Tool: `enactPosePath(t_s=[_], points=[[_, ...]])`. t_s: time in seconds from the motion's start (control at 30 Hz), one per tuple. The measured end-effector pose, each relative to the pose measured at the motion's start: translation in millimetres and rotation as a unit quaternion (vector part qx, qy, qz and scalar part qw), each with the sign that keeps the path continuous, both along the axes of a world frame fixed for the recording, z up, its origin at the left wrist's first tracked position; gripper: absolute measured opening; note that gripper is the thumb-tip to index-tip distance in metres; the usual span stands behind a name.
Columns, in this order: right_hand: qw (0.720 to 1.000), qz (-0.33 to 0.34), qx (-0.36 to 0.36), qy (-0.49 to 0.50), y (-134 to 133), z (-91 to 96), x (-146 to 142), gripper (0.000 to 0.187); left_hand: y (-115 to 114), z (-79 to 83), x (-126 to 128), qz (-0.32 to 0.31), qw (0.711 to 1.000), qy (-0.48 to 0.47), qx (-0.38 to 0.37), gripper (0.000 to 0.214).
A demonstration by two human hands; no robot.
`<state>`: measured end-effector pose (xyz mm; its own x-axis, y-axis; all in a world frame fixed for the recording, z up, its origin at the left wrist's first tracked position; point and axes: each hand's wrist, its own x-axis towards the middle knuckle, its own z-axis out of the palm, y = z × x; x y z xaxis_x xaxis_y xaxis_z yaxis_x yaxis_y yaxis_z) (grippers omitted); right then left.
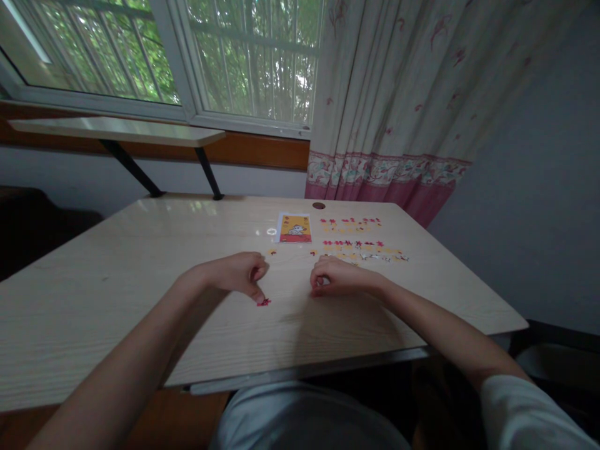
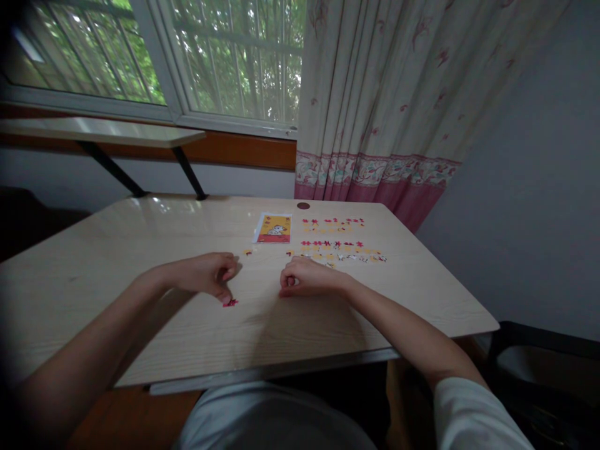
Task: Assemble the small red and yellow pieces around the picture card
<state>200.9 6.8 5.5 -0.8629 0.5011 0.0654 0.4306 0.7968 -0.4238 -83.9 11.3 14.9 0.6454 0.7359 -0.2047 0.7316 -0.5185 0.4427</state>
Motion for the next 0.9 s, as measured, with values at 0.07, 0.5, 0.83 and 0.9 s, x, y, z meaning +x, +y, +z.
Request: enactPosePath(t_s=[0.07, 0.5, 0.83, 0.9], points=[[1.000, -0.003, -0.008, -0.002, 0.0, 2.1, 0.1, 0.014, 1.0, -0.1, -1.4, 0.000, 1.000, -0.008, 0.000, 0.049], [1.000, -0.001, -0.011, -0.022, 6.5, 5.5, 9.2, 0.010, 1.9, 0.3, -5.6, 0.026, 1.000, -0.003, -0.001, 0.048], [1.000, 0.006, -0.009, -0.021, 6.3, 5.1, 9.5, 0.011, 3.3, -0.7, -6.5, 0.029, 1.000, 0.000, -0.004, 0.046], [1.000, 0.006, -0.006, -0.023, 5.8, 5.7, 9.4, 0.011, 2.8, 0.2, -5.8, 0.035, 0.999, 0.002, -0.007, 0.046]])
